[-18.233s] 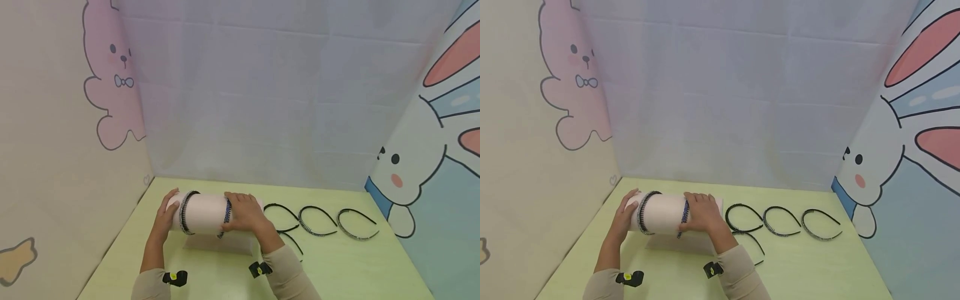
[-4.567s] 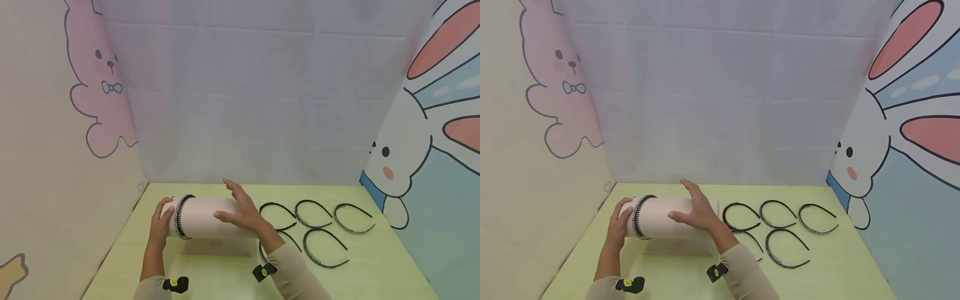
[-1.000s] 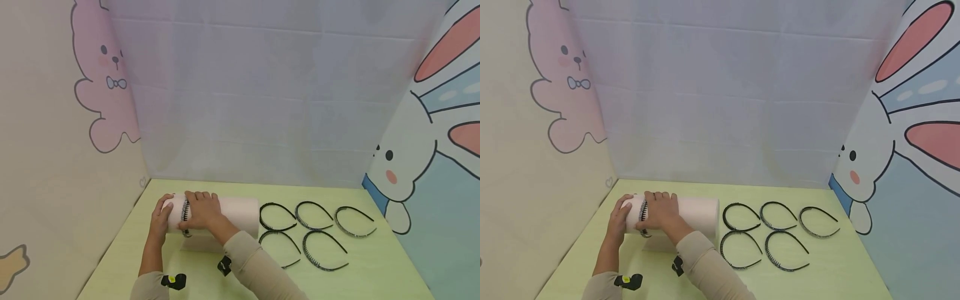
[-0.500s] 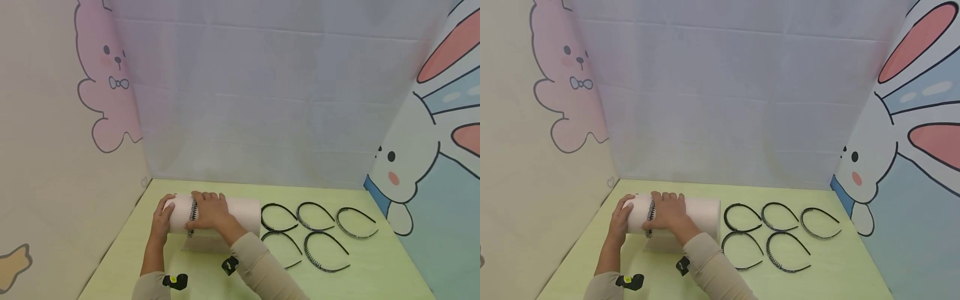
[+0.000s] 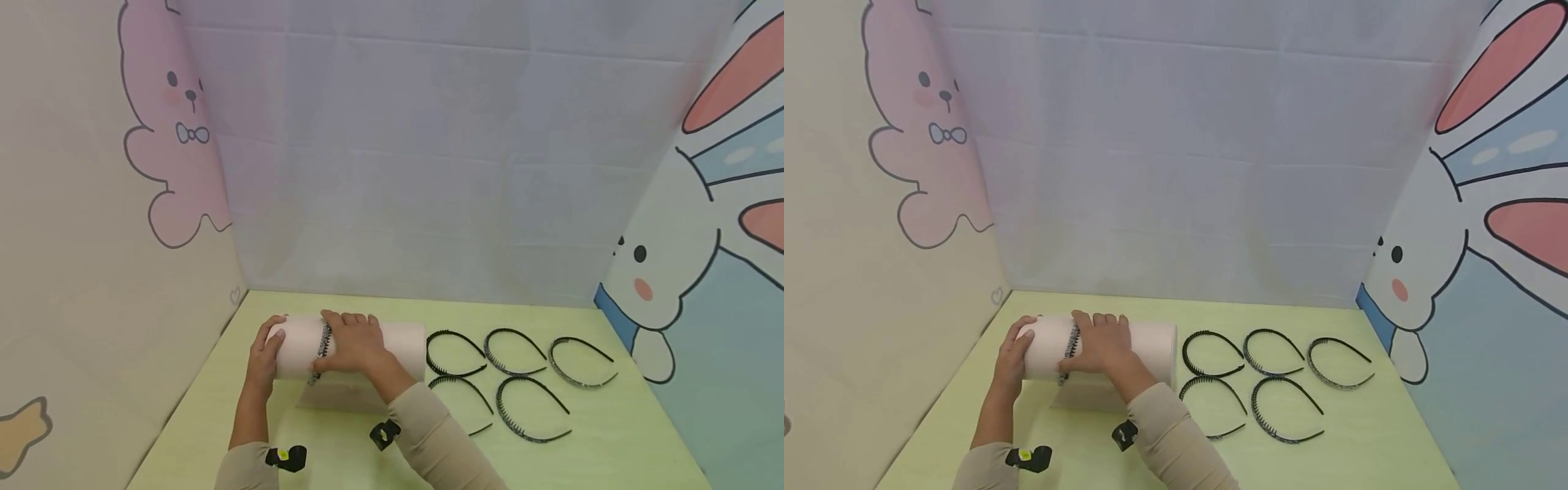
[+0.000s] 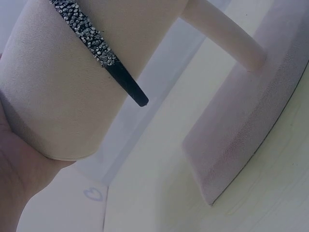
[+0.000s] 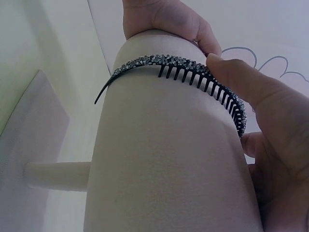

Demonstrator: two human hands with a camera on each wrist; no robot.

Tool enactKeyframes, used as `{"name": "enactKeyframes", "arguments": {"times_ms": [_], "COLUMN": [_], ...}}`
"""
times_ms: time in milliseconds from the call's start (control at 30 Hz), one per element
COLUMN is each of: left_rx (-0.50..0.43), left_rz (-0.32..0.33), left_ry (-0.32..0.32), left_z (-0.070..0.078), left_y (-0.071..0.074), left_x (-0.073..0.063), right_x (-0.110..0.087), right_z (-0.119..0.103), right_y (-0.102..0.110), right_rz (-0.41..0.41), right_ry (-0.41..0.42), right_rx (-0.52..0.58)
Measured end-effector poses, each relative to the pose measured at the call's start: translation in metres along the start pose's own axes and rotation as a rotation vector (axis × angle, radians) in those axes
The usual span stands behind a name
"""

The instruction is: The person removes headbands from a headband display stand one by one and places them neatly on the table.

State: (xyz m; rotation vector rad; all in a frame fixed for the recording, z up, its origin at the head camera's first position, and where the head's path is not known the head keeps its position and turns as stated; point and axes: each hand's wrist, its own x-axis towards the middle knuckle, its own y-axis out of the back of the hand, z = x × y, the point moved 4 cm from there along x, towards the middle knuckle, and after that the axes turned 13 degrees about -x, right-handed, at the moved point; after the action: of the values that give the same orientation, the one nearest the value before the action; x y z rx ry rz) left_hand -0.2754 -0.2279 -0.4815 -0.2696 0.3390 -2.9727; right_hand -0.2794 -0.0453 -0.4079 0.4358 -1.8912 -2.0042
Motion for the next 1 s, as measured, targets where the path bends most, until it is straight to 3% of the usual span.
{"name": "enactKeyframes", "arguments": {"times_ms": [333,1000], "left_rx": [-0.021,-0.014], "left_rz": [-0.014,0.028], "left_ry": [0.024,-0.018], "left_z": [-0.004,-0.004], "left_y": [0.001,0.002], "left_x": [0.003,0.000], "right_x": [-0.005,-0.018], "right_z": [0.006,0.019], "right_y": [0.002,0.004], "right_rz": [0.025,0.022], "right_ry": [0.013,0.022], "right_rx": [0.011,0.020]}}
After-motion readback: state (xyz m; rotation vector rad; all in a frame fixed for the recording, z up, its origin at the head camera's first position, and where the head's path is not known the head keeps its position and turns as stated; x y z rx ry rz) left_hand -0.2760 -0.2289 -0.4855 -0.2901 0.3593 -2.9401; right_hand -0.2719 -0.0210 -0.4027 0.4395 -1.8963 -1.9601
